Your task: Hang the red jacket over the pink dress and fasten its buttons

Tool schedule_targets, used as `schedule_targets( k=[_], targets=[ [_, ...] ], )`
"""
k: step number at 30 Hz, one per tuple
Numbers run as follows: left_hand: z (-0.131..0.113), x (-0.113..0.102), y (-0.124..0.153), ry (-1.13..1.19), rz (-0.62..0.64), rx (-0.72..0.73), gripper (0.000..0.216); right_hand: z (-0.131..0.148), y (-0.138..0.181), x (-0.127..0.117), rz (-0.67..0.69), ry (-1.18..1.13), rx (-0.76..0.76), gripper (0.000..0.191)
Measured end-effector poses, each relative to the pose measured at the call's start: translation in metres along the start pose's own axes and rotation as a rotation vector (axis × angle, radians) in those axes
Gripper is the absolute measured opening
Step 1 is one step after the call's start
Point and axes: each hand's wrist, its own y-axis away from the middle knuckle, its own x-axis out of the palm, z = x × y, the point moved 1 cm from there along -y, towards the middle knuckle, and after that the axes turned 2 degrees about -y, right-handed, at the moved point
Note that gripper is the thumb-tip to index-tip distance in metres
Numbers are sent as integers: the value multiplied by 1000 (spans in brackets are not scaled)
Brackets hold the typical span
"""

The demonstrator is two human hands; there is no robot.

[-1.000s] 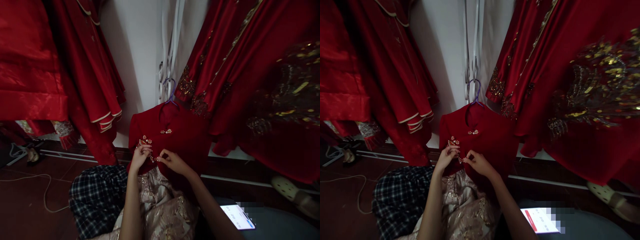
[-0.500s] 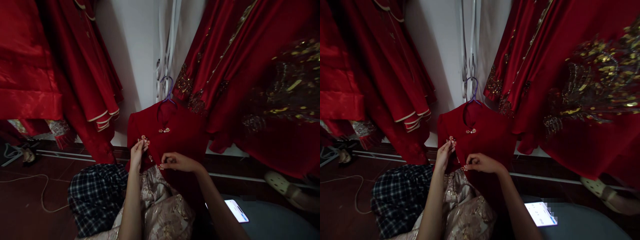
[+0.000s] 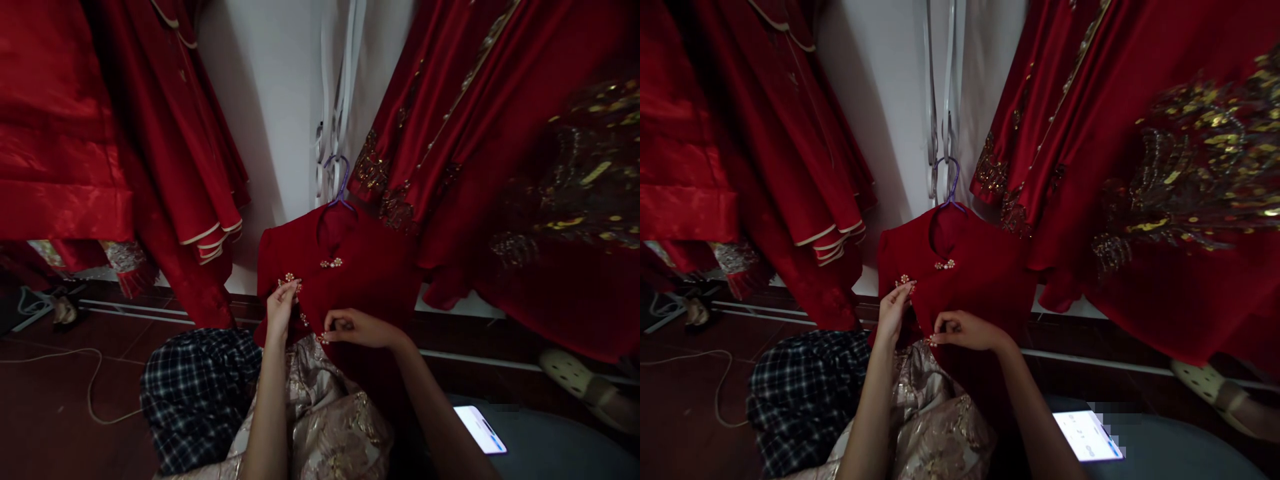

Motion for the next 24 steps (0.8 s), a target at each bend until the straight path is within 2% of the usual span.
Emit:
schedule_targets(
  k=[6,8,10,12,14,17,21,24],
  targets=[
    [5,-3,-2,-34,-29,32,29,3,2,1,11,14,-4,34],
    [8,1,-4,-67,-91,50,29,3,3,1,14,12,5,33],
    [7,11,-6,-171,-208,151,28,2,3,1,13,14,24,29],
    [-1,27,-8,-387,-253,347,22,1,2,0,-23,29,39,23],
    [-15,48,-7,-680,-121,568,12,0,2,0,-59,45,36,17],
    [-41,73,-5,-1062,121,809,19,0,3,-2,-58,56,19,12],
    [-65,84,-11,-1469,267,950,20,-1,7,-5,-64,72,27,11],
    [-74,85,-19,-1618,347,1015,24,-2,9,-8,-60,86,31,9]
  ],
)
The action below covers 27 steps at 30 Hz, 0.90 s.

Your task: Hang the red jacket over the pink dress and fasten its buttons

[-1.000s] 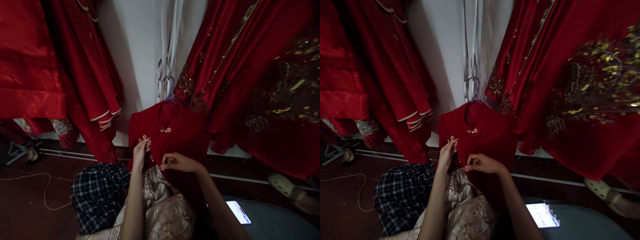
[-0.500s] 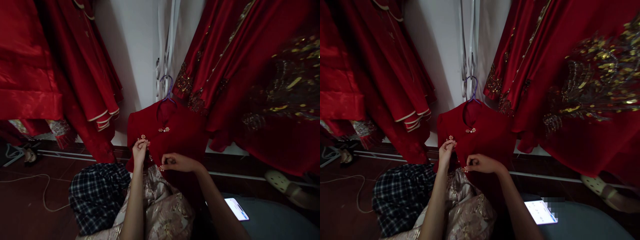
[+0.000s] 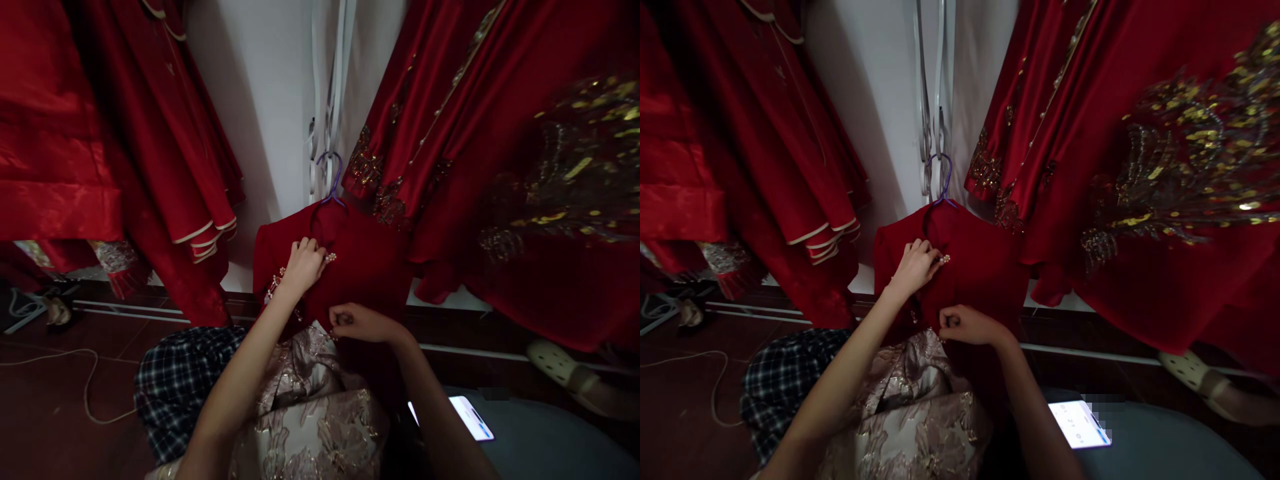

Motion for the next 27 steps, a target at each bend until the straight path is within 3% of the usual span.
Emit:
schedule_targets(
  k=[6,14,17,20,22,25,27],
  targets=[
    [8,-4,-11,121,62,47,26,-6,-1,-1,-24,45,12,8],
    [9,-9,-11,344,-65,187,8,-14,-4,5,-102,34,97,21],
    [10,-12,-10,333,-88,220,10,-4,-6,2,-315,30,44,25],
    [12,-15,-11,234,-78,211,14,12,-18,-7,-782,-85,-30,32],
    [15,-16,-10,142,-92,154,18,26,-33,-14,-998,-194,-139,38],
    [19,-12,-8,55,-126,5,21,47,-65,-22,-1022,-275,-273,50],
    [20,-7,-5,48,-143,-109,26,57,-84,-23,-1017,-243,-189,63]
  ],
)
